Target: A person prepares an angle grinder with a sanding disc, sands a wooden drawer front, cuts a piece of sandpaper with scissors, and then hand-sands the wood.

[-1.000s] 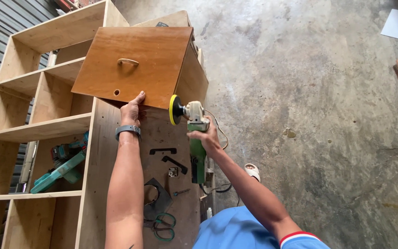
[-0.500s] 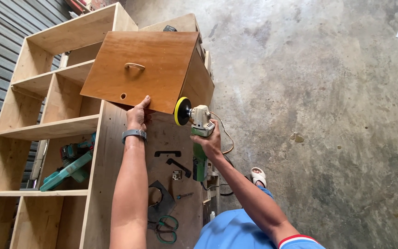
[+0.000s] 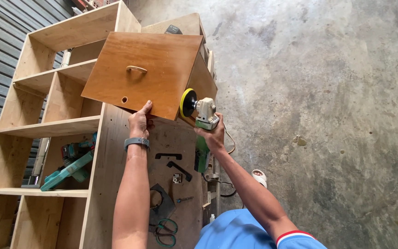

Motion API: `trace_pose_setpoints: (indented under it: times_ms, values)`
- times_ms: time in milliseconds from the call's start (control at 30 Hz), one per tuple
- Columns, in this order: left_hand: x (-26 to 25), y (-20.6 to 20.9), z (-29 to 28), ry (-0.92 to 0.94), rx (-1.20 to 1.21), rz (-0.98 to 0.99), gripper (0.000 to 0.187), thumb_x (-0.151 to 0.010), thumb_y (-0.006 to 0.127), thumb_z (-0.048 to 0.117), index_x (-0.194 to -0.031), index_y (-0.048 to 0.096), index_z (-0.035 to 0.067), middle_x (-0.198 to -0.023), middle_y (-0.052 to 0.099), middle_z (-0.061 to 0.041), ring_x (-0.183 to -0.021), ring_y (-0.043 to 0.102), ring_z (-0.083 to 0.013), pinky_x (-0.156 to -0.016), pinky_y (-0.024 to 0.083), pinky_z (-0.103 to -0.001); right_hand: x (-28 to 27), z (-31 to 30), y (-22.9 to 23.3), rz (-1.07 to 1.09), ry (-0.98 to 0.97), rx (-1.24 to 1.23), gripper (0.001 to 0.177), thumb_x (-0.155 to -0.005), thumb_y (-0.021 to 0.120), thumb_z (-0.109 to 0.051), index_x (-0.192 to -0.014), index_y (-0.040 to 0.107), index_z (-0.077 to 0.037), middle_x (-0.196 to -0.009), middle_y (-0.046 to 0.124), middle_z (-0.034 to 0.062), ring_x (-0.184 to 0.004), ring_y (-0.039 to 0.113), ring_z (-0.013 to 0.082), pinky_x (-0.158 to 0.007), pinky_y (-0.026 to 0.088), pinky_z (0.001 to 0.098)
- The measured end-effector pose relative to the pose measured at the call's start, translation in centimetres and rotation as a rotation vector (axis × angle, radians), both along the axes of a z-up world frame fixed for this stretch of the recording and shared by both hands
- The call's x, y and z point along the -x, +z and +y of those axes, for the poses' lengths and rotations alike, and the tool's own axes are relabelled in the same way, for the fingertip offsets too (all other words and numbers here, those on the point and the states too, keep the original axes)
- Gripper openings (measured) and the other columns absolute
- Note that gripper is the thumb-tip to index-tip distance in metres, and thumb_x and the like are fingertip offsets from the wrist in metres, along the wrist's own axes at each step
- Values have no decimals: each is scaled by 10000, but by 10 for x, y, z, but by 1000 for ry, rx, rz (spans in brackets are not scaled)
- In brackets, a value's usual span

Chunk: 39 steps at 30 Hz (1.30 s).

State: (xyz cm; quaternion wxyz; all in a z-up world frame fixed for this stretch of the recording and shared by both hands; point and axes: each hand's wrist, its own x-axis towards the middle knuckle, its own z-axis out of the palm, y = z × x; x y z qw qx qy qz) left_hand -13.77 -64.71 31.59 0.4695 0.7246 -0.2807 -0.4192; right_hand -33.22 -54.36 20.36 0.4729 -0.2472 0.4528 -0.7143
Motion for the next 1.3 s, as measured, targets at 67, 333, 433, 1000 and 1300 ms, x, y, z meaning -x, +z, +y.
trace_pose_setpoints:
  times_ms: [67, 333, 433, 1000, 1300]
  values:
    - [3, 6, 2, -1, 14, 10, 453, -690, 957, 352, -803, 656, 33, -623, 595, -152, -520, 562, -263, -456, 414, -360, 4, -12, 0, -19, -3, 21, 733, -586, 926, 0, -1181, 511, -99, -971, 704, 78, -883, 664, 161, -789, 530, 342]
    - [-2, -1, 0, -4, 12, 39, 433, -731, 938, 341, -779, 645, 25, -606, 566, -140, -494, 516, -226, -461, 399, -324, 28, -61, -11, -63, -25, 90, 722, -605, 876, 84, -1186, 492, -103, -971, 709, 98, -874, 708, 199, -770, 562, 371]
    - [-7, -8, -2, 6, 29, 60, 425, -731, 947, 319, -781, 628, 42, -603, 554, -128, -475, 496, -219, -452, 395, -329, 39, -77, -10, -31, -24, 91, 729, -604, 888, 49, -1190, 489, -119, -962, 703, 82, -865, 696, 181, -749, 557, 366]
    - [-23, -22, -6, 3, -17, 70, 429, -774, 929, 320, -827, 597, 53, -581, 482, -82, -457, 472, -186, -444, 433, -308, 100, -170, 6, 28, -76, 115, 715, -581, 876, 24, -1172, 500, -119, -964, 635, 61, -864, 620, 158, -688, 532, 350]
    - [-19, -13, -6, -11, -25, 87, 405, -784, 913, 318, -810, 598, 66, -568, 472, -70, -440, 430, -168, -414, 428, -308, 130, -207, -9, -113, -16, 83, 619, -649, 876, -35, -1126, 488, -107, -848, 648, 103, -676, 700, 228, -594, 563, 377]
